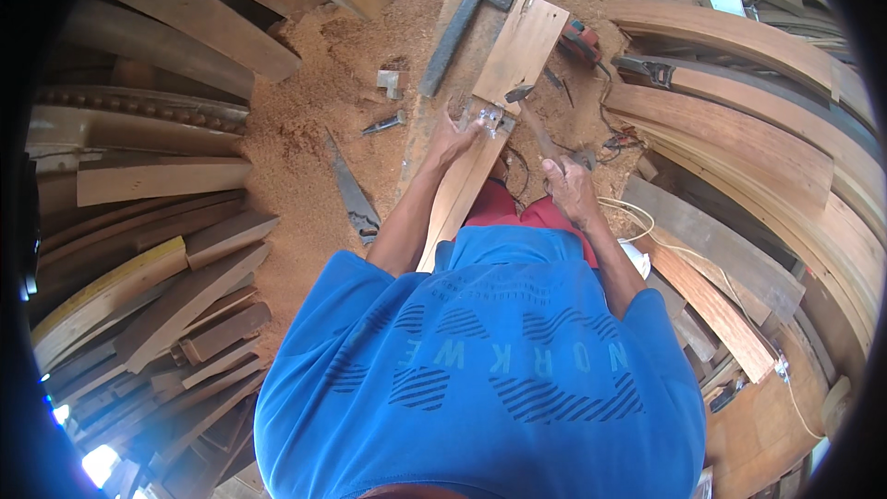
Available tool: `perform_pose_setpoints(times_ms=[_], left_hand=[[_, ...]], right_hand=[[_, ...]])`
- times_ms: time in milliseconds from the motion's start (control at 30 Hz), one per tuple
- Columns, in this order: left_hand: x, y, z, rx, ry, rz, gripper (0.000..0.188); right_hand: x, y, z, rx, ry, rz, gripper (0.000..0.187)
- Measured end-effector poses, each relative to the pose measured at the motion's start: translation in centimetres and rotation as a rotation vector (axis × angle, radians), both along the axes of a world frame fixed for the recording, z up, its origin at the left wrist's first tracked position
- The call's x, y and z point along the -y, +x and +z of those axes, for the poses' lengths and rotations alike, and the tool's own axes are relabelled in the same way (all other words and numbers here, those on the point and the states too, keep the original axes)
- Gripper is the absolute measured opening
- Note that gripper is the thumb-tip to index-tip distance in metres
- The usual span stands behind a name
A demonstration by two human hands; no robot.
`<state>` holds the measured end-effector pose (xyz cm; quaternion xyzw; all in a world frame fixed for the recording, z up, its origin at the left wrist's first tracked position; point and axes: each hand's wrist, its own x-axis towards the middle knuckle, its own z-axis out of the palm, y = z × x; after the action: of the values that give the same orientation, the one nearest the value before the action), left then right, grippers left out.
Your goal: The person walks through a cluttered workshop carrying a bucket and a saw, then applies glue to a small wooden piece and attaches it to a larger plank using a hammer. The person then uses a hand saw to cut the plank.
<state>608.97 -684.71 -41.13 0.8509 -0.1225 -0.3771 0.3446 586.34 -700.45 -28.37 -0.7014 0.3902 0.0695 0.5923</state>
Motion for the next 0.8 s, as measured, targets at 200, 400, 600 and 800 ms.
perform_pose_setpoints(times_ms=[200,400,600,800], left_hand=[[-0.8,-0.8,3.7,0.032,0.113,-0.148,0.102],[-5.0,-2.1,3.4,0.073,-0.007,-0.204,0.116],[-8.2,-5.9,8.7,0.033,0.433,-0.283,0.132],[-8.9,-10.9,6.2,0.283,0.512,-0.258,0.132]], right_hand=[[-0.1,-0.4,0.4,-0.019,0.045,-0.075,0.060],[1.1,-1.6,-1.1,0.018,-0.053,-0.230,0.049],[4.6,-0.2,-6.9,-0.161,0.001,-0.345,0.030],[8.5,2.9,-12.9,-0.236,0.136,-0.581,0.041]])
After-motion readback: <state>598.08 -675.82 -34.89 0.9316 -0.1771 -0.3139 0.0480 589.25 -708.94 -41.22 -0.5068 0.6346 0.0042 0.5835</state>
